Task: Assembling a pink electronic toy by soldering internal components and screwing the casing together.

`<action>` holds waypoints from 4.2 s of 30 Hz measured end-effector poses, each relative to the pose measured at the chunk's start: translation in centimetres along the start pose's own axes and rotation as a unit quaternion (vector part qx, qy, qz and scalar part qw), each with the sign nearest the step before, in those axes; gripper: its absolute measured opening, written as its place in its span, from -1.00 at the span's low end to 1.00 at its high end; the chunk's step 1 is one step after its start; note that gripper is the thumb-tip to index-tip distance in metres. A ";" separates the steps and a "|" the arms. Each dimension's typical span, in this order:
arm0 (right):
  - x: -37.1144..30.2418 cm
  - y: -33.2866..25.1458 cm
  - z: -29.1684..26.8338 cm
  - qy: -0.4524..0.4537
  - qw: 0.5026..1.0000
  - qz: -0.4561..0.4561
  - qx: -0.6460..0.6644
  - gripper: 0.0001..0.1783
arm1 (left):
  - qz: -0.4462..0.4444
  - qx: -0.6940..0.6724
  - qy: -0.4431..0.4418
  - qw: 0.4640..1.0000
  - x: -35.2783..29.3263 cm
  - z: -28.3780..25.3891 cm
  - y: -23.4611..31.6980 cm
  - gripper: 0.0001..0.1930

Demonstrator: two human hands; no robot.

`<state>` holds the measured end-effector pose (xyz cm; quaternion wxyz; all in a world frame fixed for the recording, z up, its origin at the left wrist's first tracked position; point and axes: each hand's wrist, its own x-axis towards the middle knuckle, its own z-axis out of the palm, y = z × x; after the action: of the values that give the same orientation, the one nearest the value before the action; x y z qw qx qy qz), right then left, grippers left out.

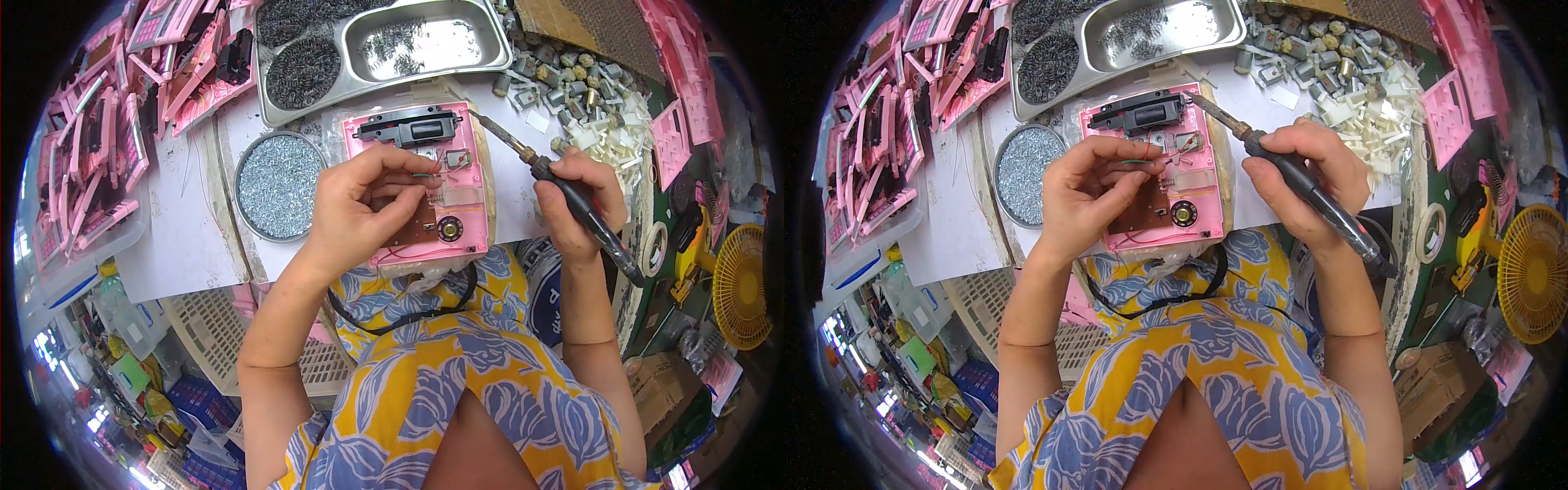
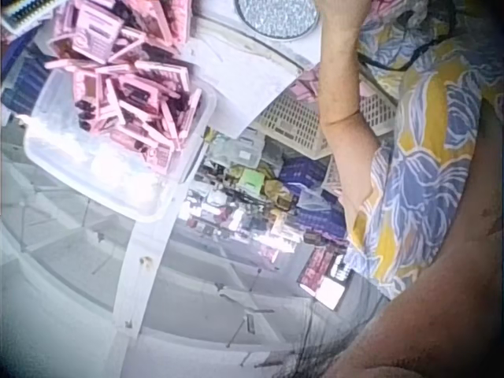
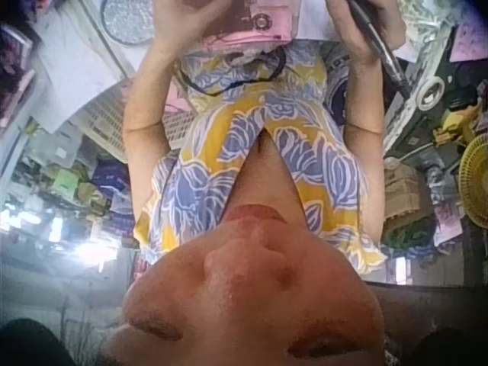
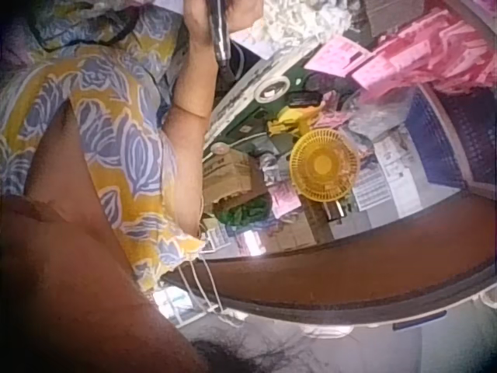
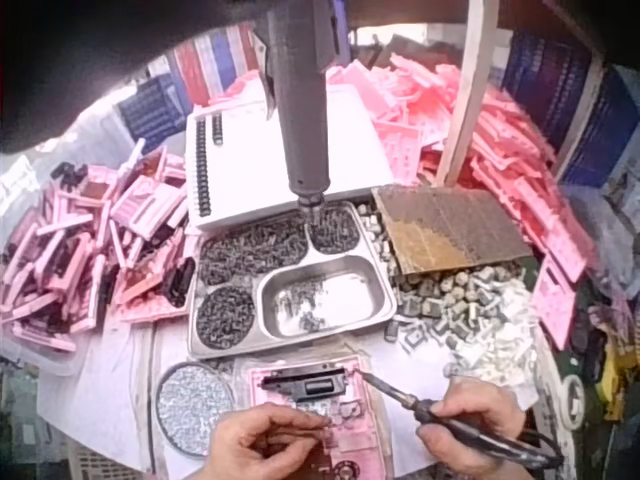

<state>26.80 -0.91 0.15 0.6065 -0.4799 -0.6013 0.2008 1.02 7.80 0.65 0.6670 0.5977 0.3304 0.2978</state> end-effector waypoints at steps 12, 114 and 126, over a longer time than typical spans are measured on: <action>0.4 0.6 3.3 -0.025 0.990 0.137 0.015 -0.42 | -0.072 -0.096 0.064 0.991 0.7 1.0 0.7 -0.89; 1.8 0.6 1.6 -0.187 0.976 0.006 -0.113 -0.68 | 0.153 0.422 0.208 0.869 1.5 1.1 -1.7 -0.90; 2.1 -0.7 1.5 -0.186 0.977 0.020 -0.105 -0.67 | 0.171 0.454 0.219 0.846 1.6 1.2 -2.1 -0.89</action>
<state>25.62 1.00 1.63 0.4260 -0.5067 -0.7120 0.2342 2.98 8.15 -1.46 0.1699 0.8003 0.4590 0.3465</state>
